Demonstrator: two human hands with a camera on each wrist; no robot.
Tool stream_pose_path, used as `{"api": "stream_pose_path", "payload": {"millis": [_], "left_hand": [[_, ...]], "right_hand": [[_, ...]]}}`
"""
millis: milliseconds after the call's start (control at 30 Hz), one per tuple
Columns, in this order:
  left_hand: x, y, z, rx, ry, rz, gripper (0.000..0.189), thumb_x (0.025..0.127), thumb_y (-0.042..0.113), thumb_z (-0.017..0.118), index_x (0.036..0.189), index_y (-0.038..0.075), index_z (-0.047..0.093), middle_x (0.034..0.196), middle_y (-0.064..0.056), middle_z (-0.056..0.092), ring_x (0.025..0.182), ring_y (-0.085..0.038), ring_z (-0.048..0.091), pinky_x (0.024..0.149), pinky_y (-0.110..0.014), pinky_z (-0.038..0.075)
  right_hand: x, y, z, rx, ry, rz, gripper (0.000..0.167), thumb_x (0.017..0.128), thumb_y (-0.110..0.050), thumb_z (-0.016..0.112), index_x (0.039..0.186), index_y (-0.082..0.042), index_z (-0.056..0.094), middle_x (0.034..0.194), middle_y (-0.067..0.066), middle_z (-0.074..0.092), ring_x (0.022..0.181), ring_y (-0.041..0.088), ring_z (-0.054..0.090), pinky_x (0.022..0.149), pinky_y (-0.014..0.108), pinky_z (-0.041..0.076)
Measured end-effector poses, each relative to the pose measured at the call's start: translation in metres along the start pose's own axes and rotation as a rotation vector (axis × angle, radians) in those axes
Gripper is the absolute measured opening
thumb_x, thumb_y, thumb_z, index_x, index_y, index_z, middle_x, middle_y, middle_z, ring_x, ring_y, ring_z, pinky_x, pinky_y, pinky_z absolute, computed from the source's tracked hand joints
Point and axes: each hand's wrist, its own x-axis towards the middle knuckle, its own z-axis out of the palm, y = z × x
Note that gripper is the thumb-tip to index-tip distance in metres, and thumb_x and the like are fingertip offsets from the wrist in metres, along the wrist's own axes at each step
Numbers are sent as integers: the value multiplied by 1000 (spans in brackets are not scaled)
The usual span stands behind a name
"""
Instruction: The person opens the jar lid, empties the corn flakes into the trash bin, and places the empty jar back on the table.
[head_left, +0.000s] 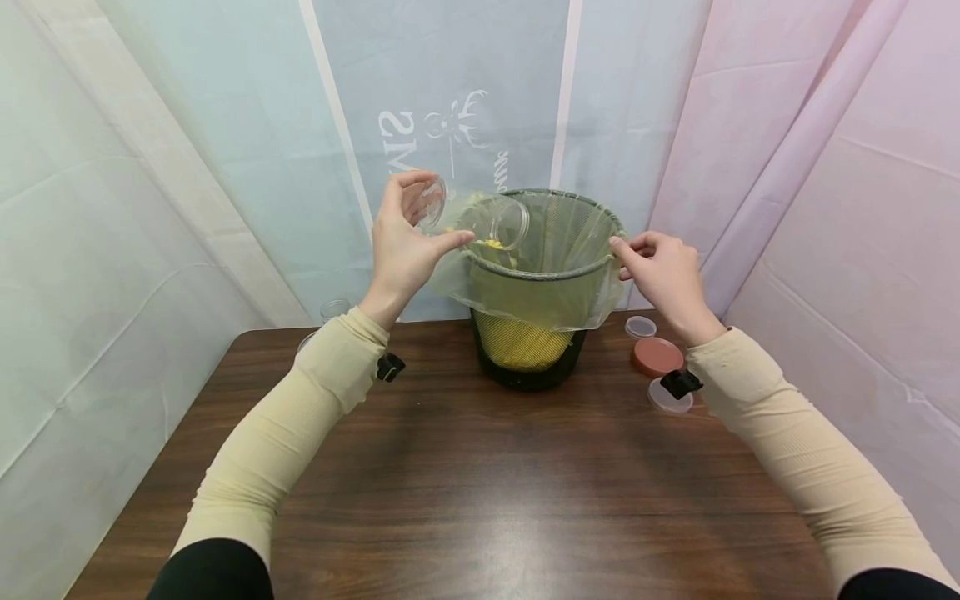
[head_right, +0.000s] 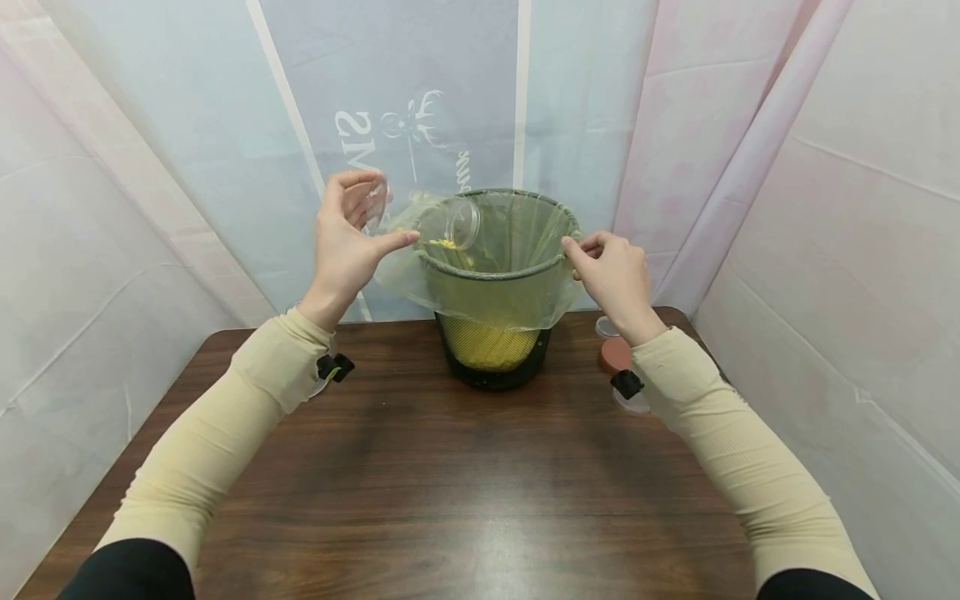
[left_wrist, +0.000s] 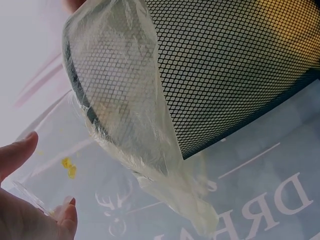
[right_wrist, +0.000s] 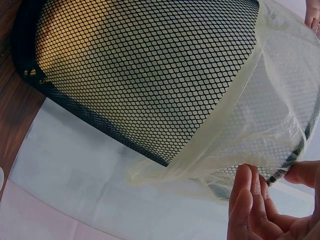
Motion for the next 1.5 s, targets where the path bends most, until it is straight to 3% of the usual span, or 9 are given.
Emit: {"api": "stream_pose_path", "payload": {"millis": [233, 500, 833, 1033, 1167, 1500], "left_hand": [[3, -5, 0, 30, -10, 10, 74, 62, 8, 88, 125, 8, 50, 131, -3, 55, 116, -10, 57, 100, -18, 41], [11, -1, 3, 96, -40, 17, 69, 65, 17, 88, 125, 5, 54, 134, -3, 55, 117, -15, 57, 100, -24, 42], [18, 1, 8, 227, -66, 20, 70, 68, 23, 86, 130, 13, 56, 134, 2, 56, 115, -9, 54, 96, -14, 41], [22, 1, 9, 271, -73, -7, 70, 68, 28, 86, 130, 14, 55, 132, 2, 57, 109, -13, 57, 92, -19, 44], [25, 2, 11, 228, -59, -70, 70, 67, 35, 85, 128, 17, 57, 127, 3, 60, 104, -13, 60, 88, -22, 46], [27, 1, 14, -4, -15, -181, 65, 69, 39, 83, 124, 15, 59, 122, -3, 61, 95, -13, 63, 84, -26, 50]], "right_hand": [[0, 0, 0, 4, -1, 0, 52, 88, -59, 51, 100, -12, 69, 84, 8, 73, 54, -10, 56, 67, 28, 42], [0, -1, 0, 0, 2, -3, 53, 88, -60, 51, 100, -11, 69, 83, 8, 73, 54, -10, 56, 66, 28, 42], [0, 0, 0, 9, 9, -6, 52, 89, -58, 51, 98, -11, 69, 81, 8, 73, 53, -11, 56, 66, 27, 41], [-1, 0, 0, 9, 8, -2, 53, 88, -60, 51, 99, -11, 69, 82, 8, 73, 54, -10, 56, 65, 27, 42], [0, 1, -1, 10, 1, 8, 57, 87, -64, 49, 101, -12, 69, 81, 6, 73, 56, -9, 57, 64, 26, 43], [0, 3, -1, 16, -5, 19, 59, 86, -66, 49, 101, -12, 69, 80, 3, 73, 57, -8, 59, 64, 26, 42]]}}
